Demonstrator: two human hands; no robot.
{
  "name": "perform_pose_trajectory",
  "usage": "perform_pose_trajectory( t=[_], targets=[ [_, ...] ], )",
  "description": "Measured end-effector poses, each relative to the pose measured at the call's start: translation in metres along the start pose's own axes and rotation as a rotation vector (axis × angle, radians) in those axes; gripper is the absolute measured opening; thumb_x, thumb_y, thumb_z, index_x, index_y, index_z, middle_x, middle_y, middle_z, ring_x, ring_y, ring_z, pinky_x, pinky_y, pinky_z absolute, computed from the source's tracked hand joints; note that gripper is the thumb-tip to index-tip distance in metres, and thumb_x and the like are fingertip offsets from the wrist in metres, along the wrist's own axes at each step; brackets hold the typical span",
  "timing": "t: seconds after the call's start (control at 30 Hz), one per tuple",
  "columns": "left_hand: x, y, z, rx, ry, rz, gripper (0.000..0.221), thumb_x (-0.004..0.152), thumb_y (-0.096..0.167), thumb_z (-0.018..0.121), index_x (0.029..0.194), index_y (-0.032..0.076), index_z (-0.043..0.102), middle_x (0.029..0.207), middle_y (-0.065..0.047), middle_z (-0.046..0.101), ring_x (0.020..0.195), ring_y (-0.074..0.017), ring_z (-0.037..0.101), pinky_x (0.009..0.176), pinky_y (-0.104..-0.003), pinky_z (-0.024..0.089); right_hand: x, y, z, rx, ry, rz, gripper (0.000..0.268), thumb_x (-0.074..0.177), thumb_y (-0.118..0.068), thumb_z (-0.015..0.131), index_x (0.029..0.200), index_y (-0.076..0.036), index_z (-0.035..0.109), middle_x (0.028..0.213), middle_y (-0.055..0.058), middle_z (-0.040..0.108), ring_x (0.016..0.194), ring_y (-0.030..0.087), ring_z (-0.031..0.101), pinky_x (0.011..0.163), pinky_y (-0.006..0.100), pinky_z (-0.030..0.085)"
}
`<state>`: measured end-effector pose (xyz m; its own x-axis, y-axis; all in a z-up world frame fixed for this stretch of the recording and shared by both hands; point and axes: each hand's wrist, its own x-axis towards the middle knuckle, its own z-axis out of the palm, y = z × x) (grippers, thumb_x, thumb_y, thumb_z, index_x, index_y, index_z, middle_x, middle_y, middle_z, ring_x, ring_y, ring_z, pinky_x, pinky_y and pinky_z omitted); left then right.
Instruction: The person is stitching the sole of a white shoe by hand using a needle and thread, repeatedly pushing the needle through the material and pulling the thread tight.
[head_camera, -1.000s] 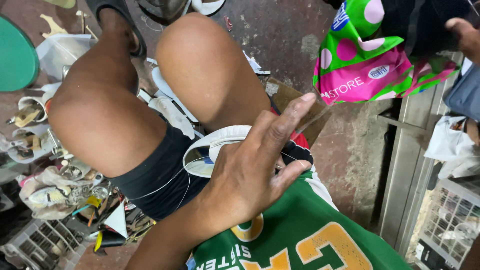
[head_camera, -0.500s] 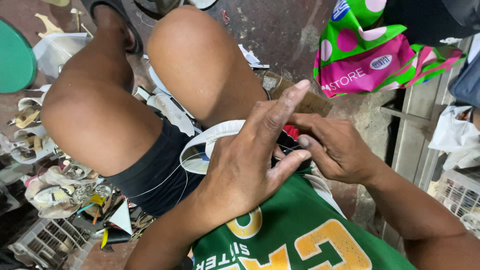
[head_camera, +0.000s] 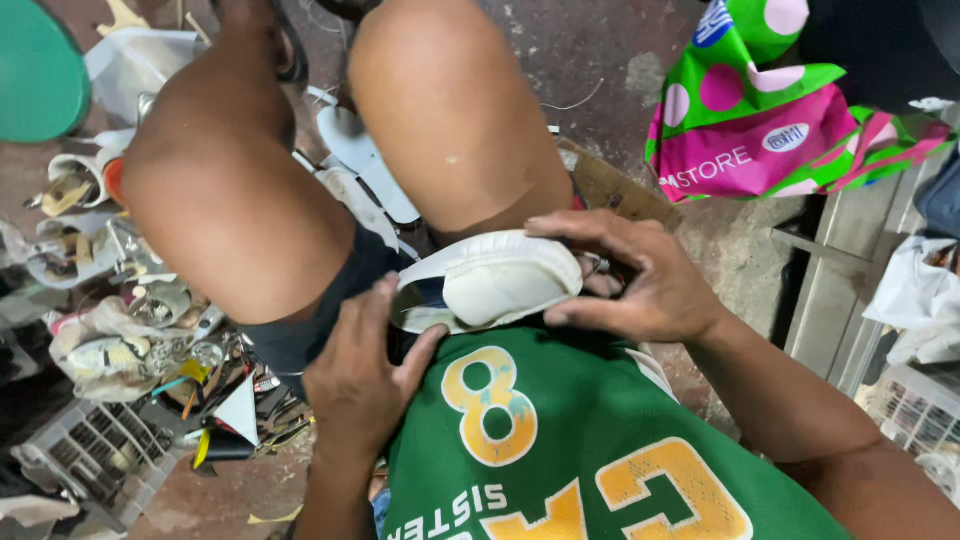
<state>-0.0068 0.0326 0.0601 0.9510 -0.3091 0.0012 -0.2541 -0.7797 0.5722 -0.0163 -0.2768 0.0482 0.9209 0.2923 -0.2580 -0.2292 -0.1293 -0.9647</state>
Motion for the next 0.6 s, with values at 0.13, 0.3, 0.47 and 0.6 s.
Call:
perform_pose_trajectory(
  t=[0.13,0.3,0.47,0.6],
  targets=[
    [-0.034,-0.01,0.015,-0.136,0.113,-0.115,0.032,0.085,0.022,0.086,0.093,0.003,0.061,0.076,-0.008,0.058,0.067,-0.0238,0.057,0.059,-0.037,0.046,0.024,-0.001,0.014,0.018,-0.004,-0.032,0.064,0.079,-0.006,0.089,0.137,-0.001,0.063,0.115,0.001,0.068,0.071,0.0,0.044,0.067,0.016,0.039],
    [-0.041,-0.021,0.018,-0.413,0.219,-0.335,0.039,0.094,0.011,0.082,0.072,0.004,0.051,0.066,-0.007,0.048,0.056,-0.0179,0.044,0.053,-0.035,0.036,0.032,-0.001,0.02,0.119,0.004,-0.02,0.056,0.086,-0.006,0.085,0.136,0.0,0.061,0.123,0.002,0.068,0.096,0.001,0.06,0.085,0.018,0.052],
    [-0.033,-0.014,0.005,-0.481,0.305,-0.332,0.021,0.087,0.016,0.072,0.097,0.001,0.06,0.101,-0.015,0.059,0.067,-0.0153,0.055,0.05,-0.031,0.044,0.034,0.006,0.015,0.17,0.07,0.004,0.05,0.086,-0.008,0.083,0.132,-0.002,0.064,0.115,0.003,0.07,0.095,0.005,0.061,0.089,0.023,0.052],
    [-0.033,-0.007,-0.002,-0.316,0.231,-0.19,0.024,0.087,0.019,0.078,0.087,0.002,0.061,0.081,-0.01,0.056,0.066,-0.0175,0.051,0.053,-0.035,0.041,0.037,0.007,0.01,0.283,0.115,0.021,0.047,0.088,-0.007,0.082,0.13,-0.001,0.065,0.12,0.005,0.071,0.11,0.012,0.068,0.1,0.028,0.055]
  ],
)
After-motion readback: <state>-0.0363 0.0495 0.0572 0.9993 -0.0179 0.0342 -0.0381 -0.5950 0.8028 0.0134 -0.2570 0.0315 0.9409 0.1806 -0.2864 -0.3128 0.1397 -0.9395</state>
